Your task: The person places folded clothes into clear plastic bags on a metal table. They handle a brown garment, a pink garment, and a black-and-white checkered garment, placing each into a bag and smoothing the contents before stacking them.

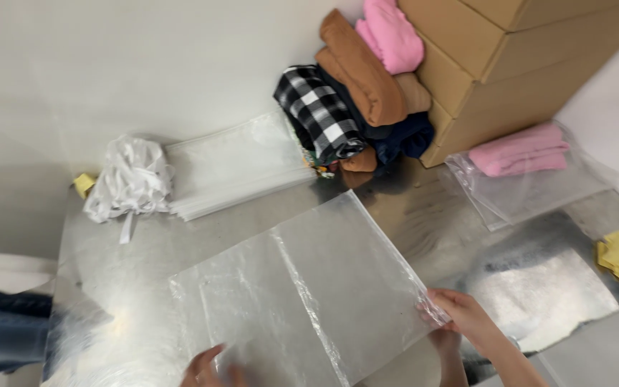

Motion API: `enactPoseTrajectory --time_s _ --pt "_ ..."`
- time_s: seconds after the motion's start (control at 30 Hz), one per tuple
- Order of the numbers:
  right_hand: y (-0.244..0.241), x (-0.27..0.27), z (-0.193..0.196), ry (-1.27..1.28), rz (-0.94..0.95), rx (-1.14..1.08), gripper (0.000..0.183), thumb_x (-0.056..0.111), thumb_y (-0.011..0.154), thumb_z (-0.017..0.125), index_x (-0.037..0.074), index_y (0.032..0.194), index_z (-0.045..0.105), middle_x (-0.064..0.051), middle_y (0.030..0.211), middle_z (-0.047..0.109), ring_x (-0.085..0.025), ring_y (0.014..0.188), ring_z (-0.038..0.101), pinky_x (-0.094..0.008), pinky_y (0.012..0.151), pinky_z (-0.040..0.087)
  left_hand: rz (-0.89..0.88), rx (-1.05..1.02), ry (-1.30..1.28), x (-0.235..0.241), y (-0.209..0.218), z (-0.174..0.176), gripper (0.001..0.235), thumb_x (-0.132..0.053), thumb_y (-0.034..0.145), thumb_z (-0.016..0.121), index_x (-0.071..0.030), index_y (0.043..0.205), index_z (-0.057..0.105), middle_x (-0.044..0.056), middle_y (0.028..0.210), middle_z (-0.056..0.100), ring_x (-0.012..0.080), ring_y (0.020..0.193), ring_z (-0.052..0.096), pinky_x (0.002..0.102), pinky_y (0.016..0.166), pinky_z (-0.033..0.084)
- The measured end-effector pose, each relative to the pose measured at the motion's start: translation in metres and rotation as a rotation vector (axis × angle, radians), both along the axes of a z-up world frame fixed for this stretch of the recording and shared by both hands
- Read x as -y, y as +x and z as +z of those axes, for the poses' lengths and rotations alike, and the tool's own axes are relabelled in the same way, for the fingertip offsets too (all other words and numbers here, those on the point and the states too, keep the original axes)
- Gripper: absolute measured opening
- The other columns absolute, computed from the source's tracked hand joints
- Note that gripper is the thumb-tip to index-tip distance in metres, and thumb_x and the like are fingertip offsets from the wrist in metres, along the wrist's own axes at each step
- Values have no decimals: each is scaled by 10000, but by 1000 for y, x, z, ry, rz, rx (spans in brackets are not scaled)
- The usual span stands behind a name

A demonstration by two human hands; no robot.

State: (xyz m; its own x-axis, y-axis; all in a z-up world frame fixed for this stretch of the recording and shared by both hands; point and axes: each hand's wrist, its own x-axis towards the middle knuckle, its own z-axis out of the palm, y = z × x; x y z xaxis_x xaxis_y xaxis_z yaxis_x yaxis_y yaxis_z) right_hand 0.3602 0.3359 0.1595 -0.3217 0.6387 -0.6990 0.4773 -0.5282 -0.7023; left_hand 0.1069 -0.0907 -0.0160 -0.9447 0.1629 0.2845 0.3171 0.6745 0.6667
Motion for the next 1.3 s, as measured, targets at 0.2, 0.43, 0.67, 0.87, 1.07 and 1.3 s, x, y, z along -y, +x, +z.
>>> enactPoseTrajectory --time_s 0.2,0.43,0.67,0.87,1.07,1.3 --pt "60 -3 -76 23 -36 -63 287 -8 932 759 -127 1183 830 -299 965 853 -322 851 763 -371 797 624 -681 260 101 -181 67 94 381 -109 837 649 -217 1197 716 -14 1264 697 212 1221 629 362 1066 477" --pt "39 28 -2 379 90 132 205 112 902 791 76 1024 952 -61 903 940 -111 908 842 -222 863 600 -996 359 -239 -319 117 161 243 -435 1052 548 -235 1163 628 -57 1017 732 272 943 695 467 778 542" --pt "49 34 1 481 206 108 248 140 871 796 196 1052 955 34 1032 956 -79 928 867 -228 887 649 -671 1280 -30 -344 119 172 271 -373 918 800 -145 971 664 -23 922 739 78 744 764 228 629 588" --pt "42 34 -11 408 218 -95 277 216 856 809 147 1103 914 28 1222 863 -131 1068 828 -283 954 671 -476 1653 197 -334 116 139 142 -211 939 779 -134 1059 778 24 959 806 122 891 778 264 745 631" --pt "12 31 9 189 72 -77 358 168 877 807 63 1217 836 -131 964 893 -199 929 833 -299 889 638 -417 1775 386 -317 117 130 187 -202 912 850 -116 1071 803 2 915 788 92 863 727 266 833 641" --pt "3 32 12 150 133 -84 305 104 849 869 42 1146 836 -141 858 874 -172 775 735 -285 751 557 -336 1805 376 -308 116 134 205 -380 899 854 -203 966 775 -50 887 741 82 848 680 257 787 576"
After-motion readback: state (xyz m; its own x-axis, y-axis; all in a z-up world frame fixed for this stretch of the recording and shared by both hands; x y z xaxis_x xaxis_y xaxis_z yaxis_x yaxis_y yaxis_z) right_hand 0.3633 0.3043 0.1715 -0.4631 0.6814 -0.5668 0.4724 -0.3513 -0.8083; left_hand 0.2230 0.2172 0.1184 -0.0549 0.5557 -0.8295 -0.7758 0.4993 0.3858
